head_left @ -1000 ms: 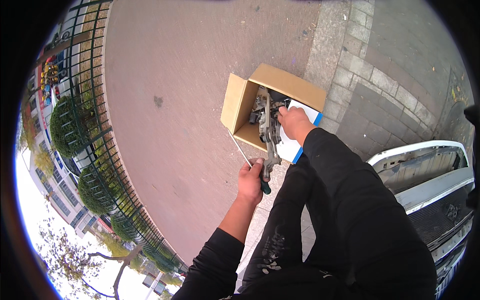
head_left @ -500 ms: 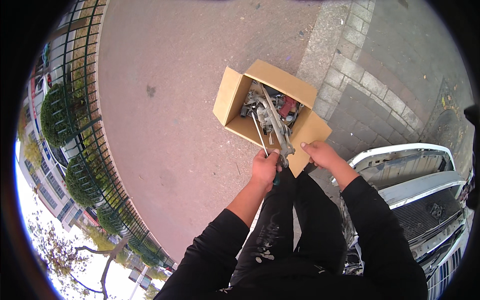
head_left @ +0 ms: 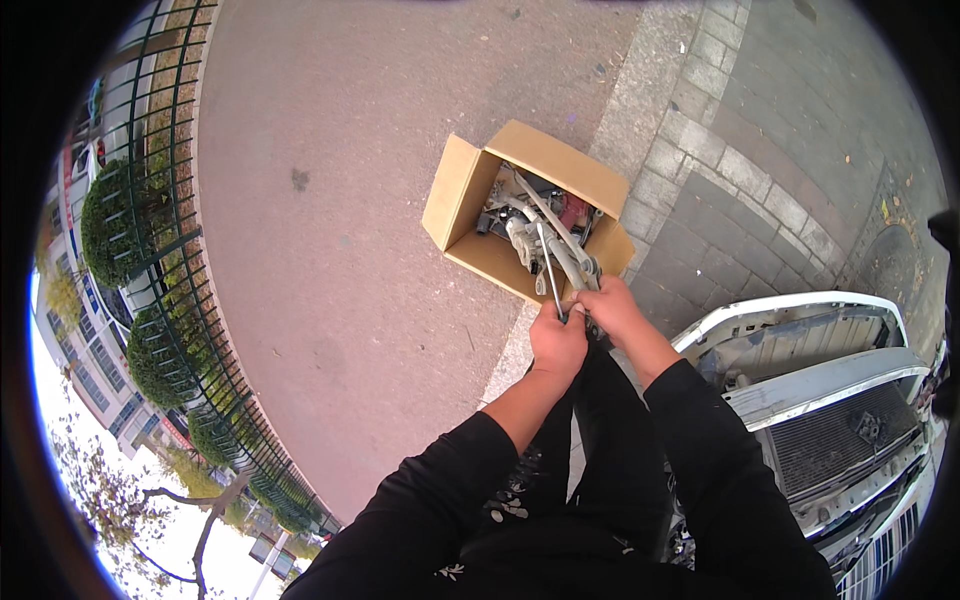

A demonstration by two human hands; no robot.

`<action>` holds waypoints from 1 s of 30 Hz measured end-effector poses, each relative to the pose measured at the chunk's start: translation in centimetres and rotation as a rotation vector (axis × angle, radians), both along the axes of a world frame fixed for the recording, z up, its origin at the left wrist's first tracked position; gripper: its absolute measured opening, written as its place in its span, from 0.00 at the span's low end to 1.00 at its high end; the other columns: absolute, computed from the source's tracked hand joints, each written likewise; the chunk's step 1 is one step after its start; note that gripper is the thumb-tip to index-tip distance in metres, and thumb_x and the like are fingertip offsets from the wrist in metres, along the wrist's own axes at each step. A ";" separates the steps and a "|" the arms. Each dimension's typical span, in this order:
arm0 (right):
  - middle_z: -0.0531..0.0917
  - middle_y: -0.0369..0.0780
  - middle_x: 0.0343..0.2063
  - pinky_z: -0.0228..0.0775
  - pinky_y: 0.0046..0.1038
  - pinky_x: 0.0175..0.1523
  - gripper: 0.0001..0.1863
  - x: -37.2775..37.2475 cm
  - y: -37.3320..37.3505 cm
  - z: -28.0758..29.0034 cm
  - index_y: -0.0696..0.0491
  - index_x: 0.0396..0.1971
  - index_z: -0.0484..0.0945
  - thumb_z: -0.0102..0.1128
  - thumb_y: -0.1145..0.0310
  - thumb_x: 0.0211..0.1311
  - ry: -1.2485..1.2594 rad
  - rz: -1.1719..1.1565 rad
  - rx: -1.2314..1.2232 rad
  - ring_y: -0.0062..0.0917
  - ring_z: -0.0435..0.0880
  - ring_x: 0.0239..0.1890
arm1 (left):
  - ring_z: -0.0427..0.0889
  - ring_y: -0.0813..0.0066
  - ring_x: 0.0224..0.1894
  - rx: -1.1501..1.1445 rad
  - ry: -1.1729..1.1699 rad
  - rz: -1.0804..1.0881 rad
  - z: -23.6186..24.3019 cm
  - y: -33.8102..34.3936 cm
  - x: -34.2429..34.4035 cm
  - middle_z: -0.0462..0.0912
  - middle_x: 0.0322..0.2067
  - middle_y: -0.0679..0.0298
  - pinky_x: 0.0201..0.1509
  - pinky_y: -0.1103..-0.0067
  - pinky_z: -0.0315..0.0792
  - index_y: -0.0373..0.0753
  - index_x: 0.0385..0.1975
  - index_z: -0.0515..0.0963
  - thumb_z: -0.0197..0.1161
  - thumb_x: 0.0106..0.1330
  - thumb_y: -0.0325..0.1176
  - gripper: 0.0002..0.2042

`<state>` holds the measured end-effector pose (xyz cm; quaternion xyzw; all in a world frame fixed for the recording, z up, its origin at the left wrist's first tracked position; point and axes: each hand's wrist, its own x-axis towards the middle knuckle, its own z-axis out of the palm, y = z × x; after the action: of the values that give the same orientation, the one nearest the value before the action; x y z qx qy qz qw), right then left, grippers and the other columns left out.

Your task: The person uses a power drill and a screwdriver to remove bolts and a metal bracket from the front of a damaged white car. They place the removed parts into a cardboard box, then walk into a garage and select additional tools from a red tool cart.

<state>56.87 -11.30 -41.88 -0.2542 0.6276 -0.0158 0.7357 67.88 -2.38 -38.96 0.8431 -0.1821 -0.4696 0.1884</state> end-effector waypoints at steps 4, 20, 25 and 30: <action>0.88 0.46 0.35 0.80 0.38 0.41 0.20 0.1 0.6 -1.2 0.67 0.42 0.83 0.77 0.64 0.63 0.023 -0.040 -0.016 0.30 0.87 0.36 | 0.82 0.78 0.24 -0.004 -0.125 -0.179 -0.7 -0.2 0.4 0.89 0.32 0.60 0.29 0.77 0.76 0.34 0.46 0.82 0.70 0.80 0.35 0.10; 0.90 0.58 0.43 0.83 0.52 0.55 0.19 -1.5 -4.4 -3.2 0.62 0.51 0.78 0.71 0.69 0.65 0.241 0.657 -0.556 0.58 0.90 0.50 | 0.80 0.74 0.27 0.035 0.863 0.625 -1.0 -2.0 -0.8 0.88 0.51 0.63 0.35 0.69 0.78 0.45 0.72 0.76 0.64 0.80 0.27 0.22; 0.90 0.55 0.47 0.83 0.49 0.56 0.26 -4.8 -8.1 -6.9 0.61 0.55 0.82 0.79 0.62 0.63 0.180 0.356 -0.368 0.52 0.91 0.52 | 0.83 0.71 0.30 0.187 0.801 0.375 -1.4 -1.8 -0.1 0.88 0.54 0.60 0.33 0.70 0.77 0.41 0.76 0.70 0.63 0.80 0.30 0.25; 0.86 0.54 0.53 0.80 0.48 0.61 0.24 -6.5 -9.9 -5.7 0.59 0.55 0.82 0.78 0.62 0.65 0.553 0.637 -0.642 0.51 0.87 0.58 | 0.86 0.70 0.34 0.245 0.554 0.399 -3.4 -0.4 3.2 0.85 0.42 0.59 0.37 0.70 0.79 0.37 0.67 0.72 0.63 0.79 0.30 0.20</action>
<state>50.38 -21.24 -47.62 -0.6395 0.6533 0.0847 0.3963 71.04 -2.77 -42.33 0.7193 0.1016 -0.6524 0.2161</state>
